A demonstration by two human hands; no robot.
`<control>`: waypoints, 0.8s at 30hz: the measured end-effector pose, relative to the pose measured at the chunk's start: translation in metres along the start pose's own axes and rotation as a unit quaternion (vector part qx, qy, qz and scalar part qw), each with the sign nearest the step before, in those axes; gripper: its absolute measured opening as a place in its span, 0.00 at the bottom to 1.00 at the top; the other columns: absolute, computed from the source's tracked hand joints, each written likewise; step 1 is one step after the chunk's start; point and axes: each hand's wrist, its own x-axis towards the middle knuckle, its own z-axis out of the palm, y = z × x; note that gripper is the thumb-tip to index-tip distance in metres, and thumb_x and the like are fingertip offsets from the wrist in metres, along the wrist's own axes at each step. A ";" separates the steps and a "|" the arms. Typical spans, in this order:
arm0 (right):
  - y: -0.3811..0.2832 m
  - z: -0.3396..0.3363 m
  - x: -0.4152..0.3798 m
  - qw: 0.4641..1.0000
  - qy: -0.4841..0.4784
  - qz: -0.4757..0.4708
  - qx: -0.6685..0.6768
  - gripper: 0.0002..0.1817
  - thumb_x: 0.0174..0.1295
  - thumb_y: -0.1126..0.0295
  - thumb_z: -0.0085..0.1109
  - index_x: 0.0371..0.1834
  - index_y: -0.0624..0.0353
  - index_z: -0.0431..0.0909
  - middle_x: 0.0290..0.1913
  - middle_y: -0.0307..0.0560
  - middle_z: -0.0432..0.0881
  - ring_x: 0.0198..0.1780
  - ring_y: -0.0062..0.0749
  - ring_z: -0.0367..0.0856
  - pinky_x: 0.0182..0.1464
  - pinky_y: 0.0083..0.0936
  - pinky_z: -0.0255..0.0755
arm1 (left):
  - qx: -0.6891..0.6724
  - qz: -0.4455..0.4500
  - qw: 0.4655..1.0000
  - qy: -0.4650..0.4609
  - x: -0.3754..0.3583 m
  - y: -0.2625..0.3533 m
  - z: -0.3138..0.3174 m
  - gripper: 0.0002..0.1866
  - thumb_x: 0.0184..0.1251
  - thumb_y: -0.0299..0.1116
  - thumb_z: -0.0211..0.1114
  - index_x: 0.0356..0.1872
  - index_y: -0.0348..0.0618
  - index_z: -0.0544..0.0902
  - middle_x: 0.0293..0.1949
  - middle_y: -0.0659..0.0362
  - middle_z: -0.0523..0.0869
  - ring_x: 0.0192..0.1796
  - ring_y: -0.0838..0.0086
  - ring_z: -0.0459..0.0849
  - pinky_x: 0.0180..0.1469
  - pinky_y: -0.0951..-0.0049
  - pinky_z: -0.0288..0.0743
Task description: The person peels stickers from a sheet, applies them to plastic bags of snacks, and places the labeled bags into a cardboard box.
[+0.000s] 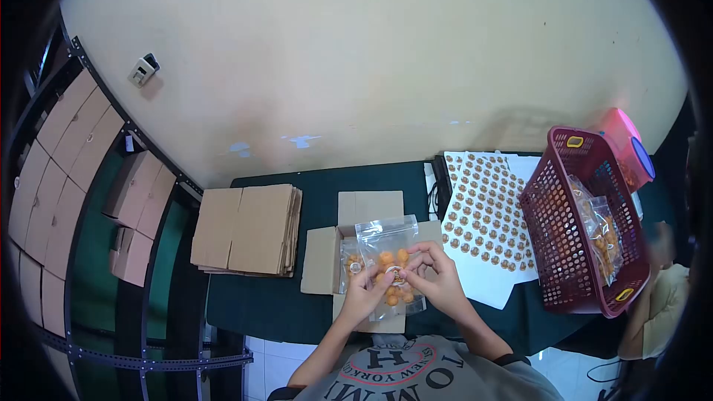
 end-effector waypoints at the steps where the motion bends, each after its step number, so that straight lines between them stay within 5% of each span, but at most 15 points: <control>1: -0.002 0.001 0.000 1.000 0.000 -0.001 0.000 0.17 0.50 0.75 0.61 0.42 0.62 0.67 0.24 0.38 0.77 0.22 0.14 0.67 0.26 0.12 0.61 | -0.009 0.001 1.000 0.008 -0.001 0.002 0.002 0.16 0.63 0.34 0.57 0.45 0.32 0.75 0.40 0.60 0.79 0.42 0.83 0.75 0.44 0.82 0.68; 6: -0.008 0.004 -0.003 0.999 0.015 0.021 -0.018 0.17 0.49 0.74 0.62 0.41 0.62 0.68 0.22 0.38 0.77 0.21 0.15 0.68 0.30 0.15 0.61 | 0.013 0.001 1.000 0.019 -0.001 0.004 0.003 0.15 0.62 0.34 0.58 0.44 0.32 0.76 0.39 0.60 0.79 0.41 0.83 0.75 0.43 0.83 0.69; 11: -0.011 0.003 -0.009 0.972 0.060 -0.033 -0.225 0.20 0.45 0.68 0.65 0.41 0.58 0.70 0.21 0.35 0.74 0.20 0.20 0.64 0.40 0.19 0.55 | 0.025 -0.003 0.999 0.022 0.001 0.003 0.005 0.15 0.63 0.34 0.57 0.45 0.31 0.75 0.38 0.60 0.79 0.40 0.84 0.75 0.42 0.83 0.69; 15: -0.009 -0.004 -0.009 0.950 0.083 -0.065 -0.293 0.24 0.44 0.66 0.67 0.43 0.60 0.68 0.24 0.36 0.70 0.24 0.18 0.64 0.37 0.18 0.58 | -0.010 0.001 1.000 0.030 0.000 0.004 0.006 0.15 0.63 0.34 0.57 0.44 0.32 0.76 0.38 0.60 0.79 0.40 0.84 0.75 0.42 0.83 0.69; 18: 0.002 -0.009 -0.008 0.997 0.074 0.012 0.000 0.33 0.40 0.64 0.71 0.49 0.62 0.64 0.31 0.38 0.65 0.28 0.16 0.62 0.31 0.13 0.61 | -0.010 -0.008 0.999 0.032 -0.001 0.005 0.005 0.15 0.63 0.34 0.57 0.44 0.32 0.76 0.39 0.60 0.80 0.40 0.83 0.75 0.43 0.83 0.69; 24: 0.019 -0.003 -0.016 0.994 -0.005 0.094 0.049 0.22 0.48 0.74 0.65 0.46 0.63 0.66 0.33 0.36 0.72 0.34 0.13 0.70 0.37 0.11 0.65 | 0.027 -0.031 0.999 0.006 -0.003 -0.004 0.001 0.15 0.63 0.33 0.57 0.45 0.32 0.75 0.38 0.60 0.79 0.40 0.83 0.75 0.42 0.83 0.69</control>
